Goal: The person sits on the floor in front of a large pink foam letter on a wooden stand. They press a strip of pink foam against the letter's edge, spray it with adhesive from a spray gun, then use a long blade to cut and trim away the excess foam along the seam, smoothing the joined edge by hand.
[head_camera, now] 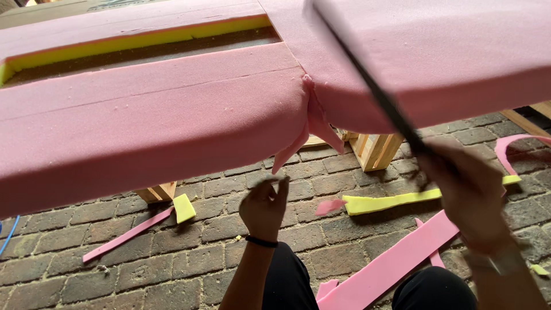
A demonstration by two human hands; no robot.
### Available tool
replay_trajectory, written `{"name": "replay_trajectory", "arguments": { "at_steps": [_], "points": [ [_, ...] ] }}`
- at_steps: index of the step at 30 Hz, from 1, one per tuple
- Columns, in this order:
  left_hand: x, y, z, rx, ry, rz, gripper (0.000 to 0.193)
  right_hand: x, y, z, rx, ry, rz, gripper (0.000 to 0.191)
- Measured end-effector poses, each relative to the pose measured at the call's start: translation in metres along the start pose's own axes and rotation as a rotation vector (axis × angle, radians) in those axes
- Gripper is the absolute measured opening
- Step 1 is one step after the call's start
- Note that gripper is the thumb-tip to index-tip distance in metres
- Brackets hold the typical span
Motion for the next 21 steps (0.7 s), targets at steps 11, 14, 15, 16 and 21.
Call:
{"name": "replay_trajectory", "arguments": {
  "at_steps": [11, 14, 15, 16, 21],
  "points": [
    [0.027, -0.049, -0.031, 0.217, 0.342, -0.275, 0.026, -0.133, 0.133, -0.091, 0.073, 0.574, 0.069, 0.027],
    [0.024, -0.04, -0.029, 0.206, 0.27, -0.313, 0.024, -0.147, 0.131, -0.105, -0.017, 0.657, 0.05, 0.024],
    [0.02, -0.036, -0.034, 0.244, 0.268, -0.33, 0.026, -0.147, 0.129, -0.101, -0.071, 0.671, 0.046, 0.021],
    [0.015, -0.033, -0.039, 0.28, 0.264, -0.346, 0.028, -0.145, 0.127, -0.093, -0.126, 0.685, 0.04, 0.019],
    [0.001, -0.023, -0.068, 0.394, 0.293, -0.349, 0.025, -0.098, 0.106, -0.006, -0.072, 0.828, 0.007, 0.022]
  ]
}}
Point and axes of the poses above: each hand's wrist, its own y-axis away from the middle knuckle, its own x-axis out of the palm, z = x × y, the point moved 10 cm from there along -y, towards the middle knuckle, and after that the axes turned 2 degrees about y, right-handed, at the moved point
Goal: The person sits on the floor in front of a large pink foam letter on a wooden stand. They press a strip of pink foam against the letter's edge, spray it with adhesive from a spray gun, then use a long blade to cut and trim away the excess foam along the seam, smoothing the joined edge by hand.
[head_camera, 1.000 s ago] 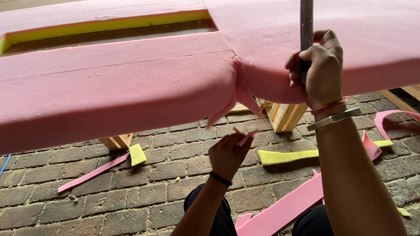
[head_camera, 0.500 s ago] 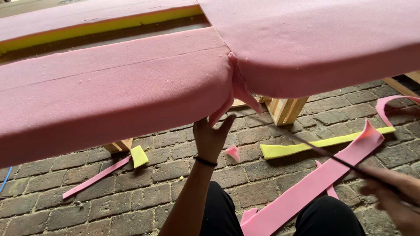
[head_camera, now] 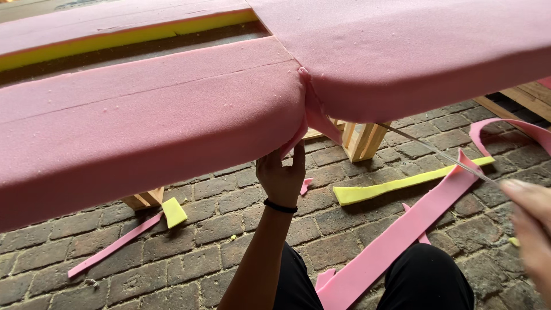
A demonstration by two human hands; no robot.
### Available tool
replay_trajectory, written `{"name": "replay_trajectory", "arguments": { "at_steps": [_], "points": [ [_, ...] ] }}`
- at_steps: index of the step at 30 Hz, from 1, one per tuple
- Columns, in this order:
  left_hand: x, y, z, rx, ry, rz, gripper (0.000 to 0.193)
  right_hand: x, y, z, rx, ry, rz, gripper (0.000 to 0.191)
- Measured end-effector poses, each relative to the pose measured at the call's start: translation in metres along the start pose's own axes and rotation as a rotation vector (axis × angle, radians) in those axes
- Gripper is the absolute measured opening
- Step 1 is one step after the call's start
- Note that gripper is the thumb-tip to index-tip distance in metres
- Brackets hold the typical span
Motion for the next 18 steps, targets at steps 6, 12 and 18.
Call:
{"name": "replay_trajectory", "arguments": {
  "at_steps": [6, 12, 18],
  "points": [
    [0.005, -0.002, -0.024, 0.081, 0.051, 0.038, 0.025, -0.03, -0.045, 0.165, -0.121, 0.187, -0.145, 0.02],
    [0.002, -0.001, -0.033, 0.118, 0.025, 0.082, 0.031, -0.014, -0.076, 0.231, -0.299, 0.223, -0.258, 0.02],
    [0.002, -0.002, -0.041, 0.135, 0.027, 0.09, 0.031, -0.001, -0.097, 0.254, -0.335, 0.214, -0.25, 0.021]
  ]
}}
Point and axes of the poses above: each hand's wrist, its own y-axis away from the middle knuckle, its own x-axis out of the palm, z = x × y, the point moved 10 cm from there along -y, towards the middle knuckle, and after that the axes turned 2 degrees about y, right-handed, at the moved point
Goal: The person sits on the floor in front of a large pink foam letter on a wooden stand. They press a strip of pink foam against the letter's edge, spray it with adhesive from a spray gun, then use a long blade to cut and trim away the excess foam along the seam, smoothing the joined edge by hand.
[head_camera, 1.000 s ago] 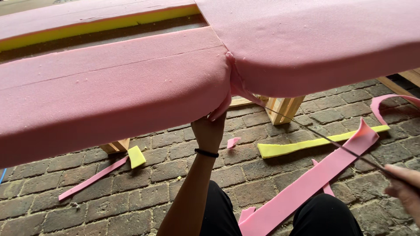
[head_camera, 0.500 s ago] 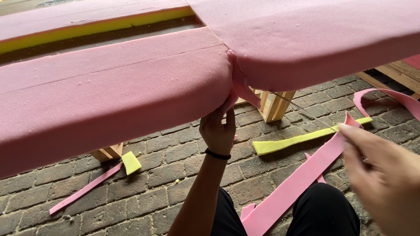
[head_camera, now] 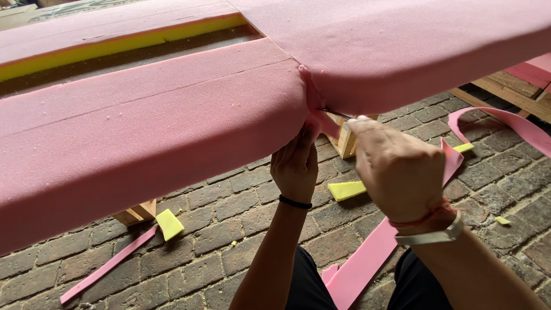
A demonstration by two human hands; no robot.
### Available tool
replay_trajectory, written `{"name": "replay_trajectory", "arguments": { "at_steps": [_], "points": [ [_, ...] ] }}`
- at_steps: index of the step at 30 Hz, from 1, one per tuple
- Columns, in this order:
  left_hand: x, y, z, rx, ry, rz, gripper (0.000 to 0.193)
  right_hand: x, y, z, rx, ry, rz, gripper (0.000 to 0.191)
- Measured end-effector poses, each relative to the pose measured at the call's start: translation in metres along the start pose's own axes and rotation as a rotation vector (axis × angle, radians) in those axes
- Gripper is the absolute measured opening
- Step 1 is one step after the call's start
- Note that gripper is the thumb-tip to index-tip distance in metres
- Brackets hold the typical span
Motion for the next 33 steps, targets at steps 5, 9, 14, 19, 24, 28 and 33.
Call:
{"name": "replay_trajectory", "arguments": {
  "at_steps": [5, 9, 14, 19, 24, 28, 33],
  "points": [
    [0.001, 0.006, 0.008, -0.012, 0.032, 0.016, 0.033, -0.031, 0.035, -0.013, 0.107, 0.059, 0.017, 0.021],
    [0.01, 0.017, 0.033, -0.138, 0.105, -0.022, 0.035, -0.015, 0.057, -0.031, 0.169, 0.042, -0.002, 0.015],
    [0.024, 0.025, 0.059, -0.133, 0.003, -0.013, 0.02, -0.022, 0.067, -0.036, 0.178, -0.041, -0.057, 0.007],
    [0.032, 0.032, 0.061, -0.151, -0.045, 0.049, 0.013, -0.025, 0.049, -0.019, 0.149, -0.076, -0.128, 0.012],
    [0.021, 0.027, 0.048, -0.088, -0.046, 0.038, 0.022, -0.02, 0.051, -0.024, 0.144, -0.061, -0.058, 0.014],
    [0.018, 0.021, 0.041, -0.043, -0.073, 0.045, 0.022, -0.017, 0.058, -0.032, 0.178, -0.134, -0.067, 0.013],
    [0.019, 0.023, 0.043, -0.095, -0.048, 0.029, 0.028, -0.016, 0.047, -0.024, 0.116, -0.138, -0.105, 0.013]
  ]
}}
Point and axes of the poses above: each hand's wrist, its own y-axis away from the middle knuckle, its own x-axis out of the palm, z = x × y, the point moved 10 cm from there along -y, towards the middle knuckle, and after that the axes turned 2 degrees about y, right-handed, at the moved point
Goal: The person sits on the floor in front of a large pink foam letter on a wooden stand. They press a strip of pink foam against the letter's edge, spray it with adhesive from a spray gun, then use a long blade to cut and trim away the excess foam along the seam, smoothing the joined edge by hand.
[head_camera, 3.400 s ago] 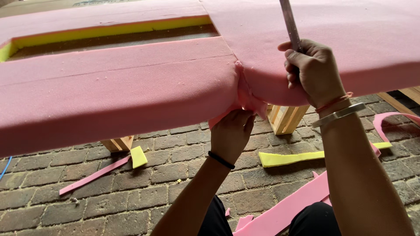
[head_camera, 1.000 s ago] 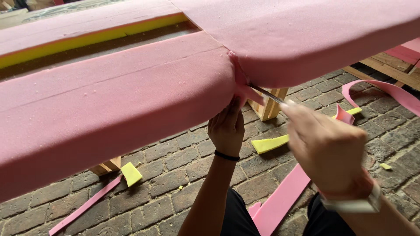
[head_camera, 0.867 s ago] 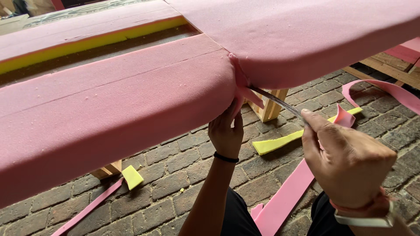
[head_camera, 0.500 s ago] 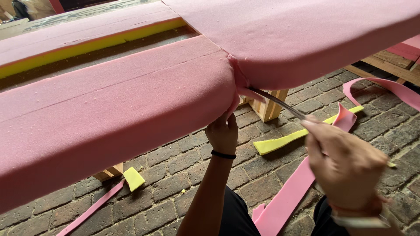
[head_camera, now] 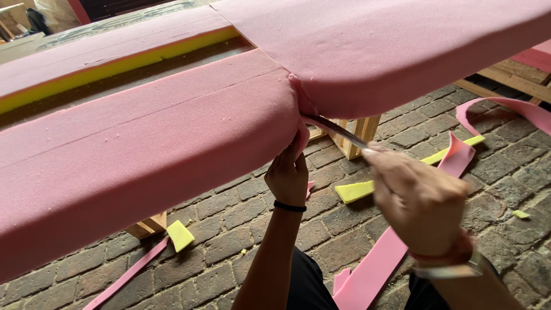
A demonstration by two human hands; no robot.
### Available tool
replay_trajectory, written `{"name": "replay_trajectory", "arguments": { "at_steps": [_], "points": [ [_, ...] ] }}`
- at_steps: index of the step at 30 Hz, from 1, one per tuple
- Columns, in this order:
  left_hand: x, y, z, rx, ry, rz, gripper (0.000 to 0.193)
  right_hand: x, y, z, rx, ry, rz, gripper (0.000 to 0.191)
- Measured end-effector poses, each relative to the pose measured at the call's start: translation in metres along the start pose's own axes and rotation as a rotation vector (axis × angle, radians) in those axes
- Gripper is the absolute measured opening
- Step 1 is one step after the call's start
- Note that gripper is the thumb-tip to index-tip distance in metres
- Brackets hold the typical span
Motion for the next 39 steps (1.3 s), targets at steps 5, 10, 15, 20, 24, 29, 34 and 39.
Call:
{"name": "replay_trajectory", "arguments": {
  "at_steps": [5, 10, 15, 20, 24, 29, 34, 39],
  "points": [
    [-0.002, 0.003, 0.008, 0.014, -0.031, -0.009, 0.027, -0.017, -0.013, 0.0, 0.039, 0.002, 0.038, 0.007],
    [0.0, 0.003, 0.013, 0.021, -0.015, -0.024, 0.026, 0.004, 0.0, -0.016, 0.012, -0.036, 0.06, 0.017],
    [-0.003, 0.004, 0.04, -0.201, 0.085, -0.024, 0.017, -0.014, 0.108, -0.117, 0.253, -0.301, 0.12, 0.015],
    [0.002, 0.009, 0.03, -0.084, 0.105, -0.06, 0.024, -0.006, 0.144, -0.169, 0.072, -0.435, 0.148, 0.017],
    [0.013, 0.016, 0.024, -0.028, 0.141, -0.066, 0.03, 0.015, 0.125, -0.174, -0.127, -0.465, 0.172, 0.019],
    [0.018, 0.019, 0.046, -0.18, 0.176, -0.077, 0.035, 0.045, 0.097, -0.215, -0.126, -0.59, 0.224, 0.019],
    [0.013, 0.017, 0.056, -0.234, 0.244, -0.072, 0.036, 0.057, 0.065, -0.211, -0.107, -0.732, 0.313, 0.02],
    [0.016, 0.016, 0.065, -0.321, 0.307, -0.089, 0.033, 0.055, 0.026, -0.167, -0.258, -0.574, 0.219, 0.021]
  ]
}}
Point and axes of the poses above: each hand's wrist, its own y-axis away from the middle knuckle, its own x-axis out of the palm, z = x × y, the point moved 10 cm from there along -y, towards the middle knuckle, and after that the axes turned 2 degrees about y, right-handed, at the moved point
